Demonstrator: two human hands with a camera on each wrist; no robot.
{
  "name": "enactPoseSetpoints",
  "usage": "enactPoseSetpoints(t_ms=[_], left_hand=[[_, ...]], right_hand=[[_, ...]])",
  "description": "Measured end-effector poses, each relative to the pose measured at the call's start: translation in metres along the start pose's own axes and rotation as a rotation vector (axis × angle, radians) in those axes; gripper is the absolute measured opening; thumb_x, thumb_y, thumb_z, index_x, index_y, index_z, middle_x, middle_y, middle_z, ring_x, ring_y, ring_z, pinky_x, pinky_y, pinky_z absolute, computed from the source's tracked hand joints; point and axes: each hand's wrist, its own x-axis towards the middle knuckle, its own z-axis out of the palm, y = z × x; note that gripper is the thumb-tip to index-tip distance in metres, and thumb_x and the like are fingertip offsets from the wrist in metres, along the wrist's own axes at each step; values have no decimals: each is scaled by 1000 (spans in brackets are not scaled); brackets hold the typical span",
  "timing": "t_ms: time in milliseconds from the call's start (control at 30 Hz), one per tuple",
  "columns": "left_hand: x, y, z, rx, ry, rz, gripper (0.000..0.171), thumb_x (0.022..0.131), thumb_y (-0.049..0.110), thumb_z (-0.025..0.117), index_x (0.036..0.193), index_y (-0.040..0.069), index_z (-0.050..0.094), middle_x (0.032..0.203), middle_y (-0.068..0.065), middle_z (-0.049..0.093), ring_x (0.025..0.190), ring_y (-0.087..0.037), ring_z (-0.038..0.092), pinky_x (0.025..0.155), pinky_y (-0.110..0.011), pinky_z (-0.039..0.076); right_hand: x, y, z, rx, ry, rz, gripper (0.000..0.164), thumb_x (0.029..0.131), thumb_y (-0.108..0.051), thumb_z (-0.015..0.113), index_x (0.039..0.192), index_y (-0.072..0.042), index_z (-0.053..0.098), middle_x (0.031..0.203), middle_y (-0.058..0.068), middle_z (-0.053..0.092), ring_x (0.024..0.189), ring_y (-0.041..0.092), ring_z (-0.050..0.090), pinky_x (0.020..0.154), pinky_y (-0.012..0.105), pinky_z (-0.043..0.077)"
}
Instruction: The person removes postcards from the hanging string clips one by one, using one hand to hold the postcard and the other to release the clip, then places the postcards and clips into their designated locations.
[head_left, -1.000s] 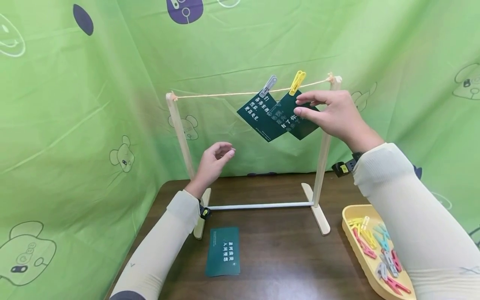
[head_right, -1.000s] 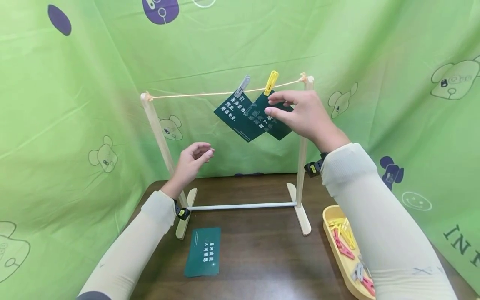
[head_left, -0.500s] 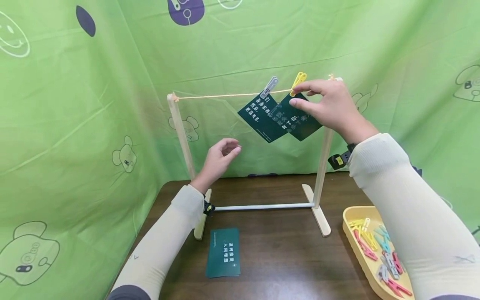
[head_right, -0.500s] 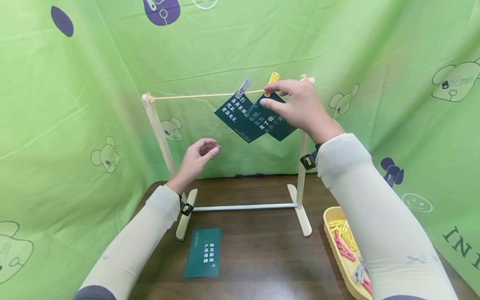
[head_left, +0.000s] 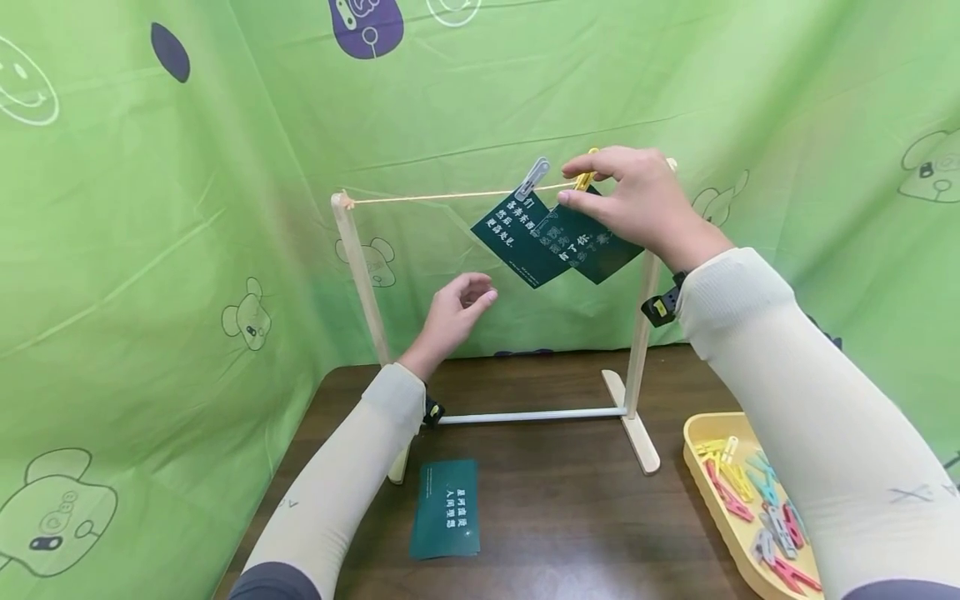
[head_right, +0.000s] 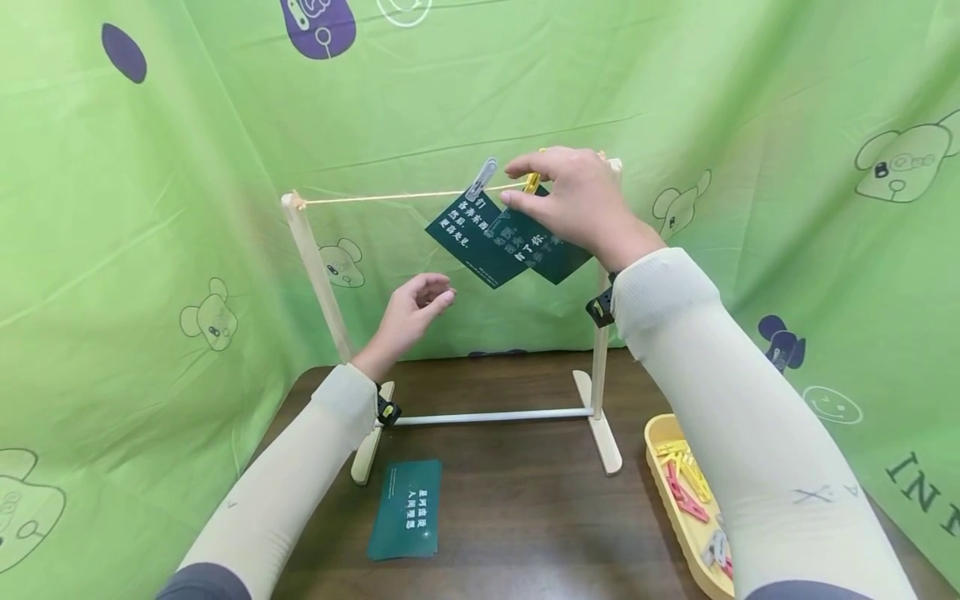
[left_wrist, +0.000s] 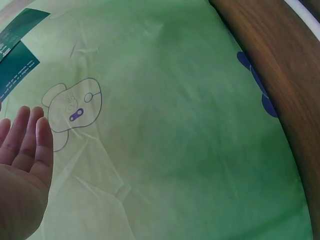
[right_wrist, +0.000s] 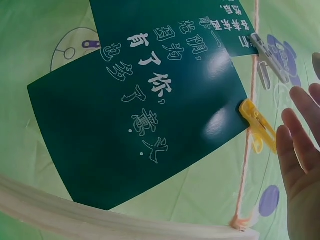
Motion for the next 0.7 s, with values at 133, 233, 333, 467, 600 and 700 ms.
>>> enactPoseSetpoints(t_ms=[133,233,333,467,600,700], left_hand=[[5,2,4,-2,6,8,31,100,25,67,125,8,65,118,-11,74,107,-24,70,98,-41,56],[9,3,6,8,3,20,31,100,25,67,125,7,65,118,-10,74,106,-23,70,96,-39,56],[12,5,7,15,-4,31,32,101,25,66,127,7,65,118,-10,74,106,-23,70,96,-38,57],[17,7,9,13,-4,34,32,101,26,66,127,8,64,119,-10,74,106,-23,70,95,-38,57],[21,7,11,20,-7,30,32,101,27,66,127,9,64,118,-9,74,105,-22,70,95,-38,57],[23,8,13,21,-11,27,34,101,27,65,128,7,64,118,-10,74,105,-23,70,94,-39,57]], right_hand=[[5,-1,-2,-29,18,-41,36,95,-30,74,125,-11,72,127,10,73,118,31,66,105,49,50],[9,-2,-4,-45,17,-46,35,95,-29,73,125,-10,72,126,10,73,119,30,65,107,48,49],[15,-4,-5,-50,9,-34,36,96,-30,73,126,-10,72,126,10,73,116,29,64,106,48,48],[22,-5,-6,-54,-2,-23,37,96,-32,72,126,-11,71,128,9,73,119,29,63,108,47,46],[27,-8,-6,-74,-20,-26,38,96,-34,71,127,-11,71,131,8,72,128,29,62,114,47,43],[33,-10,-6,-99,-35,-39,38,96,-35,71,127,-11,71,131,8,72,130,29,62,116,46,42]])
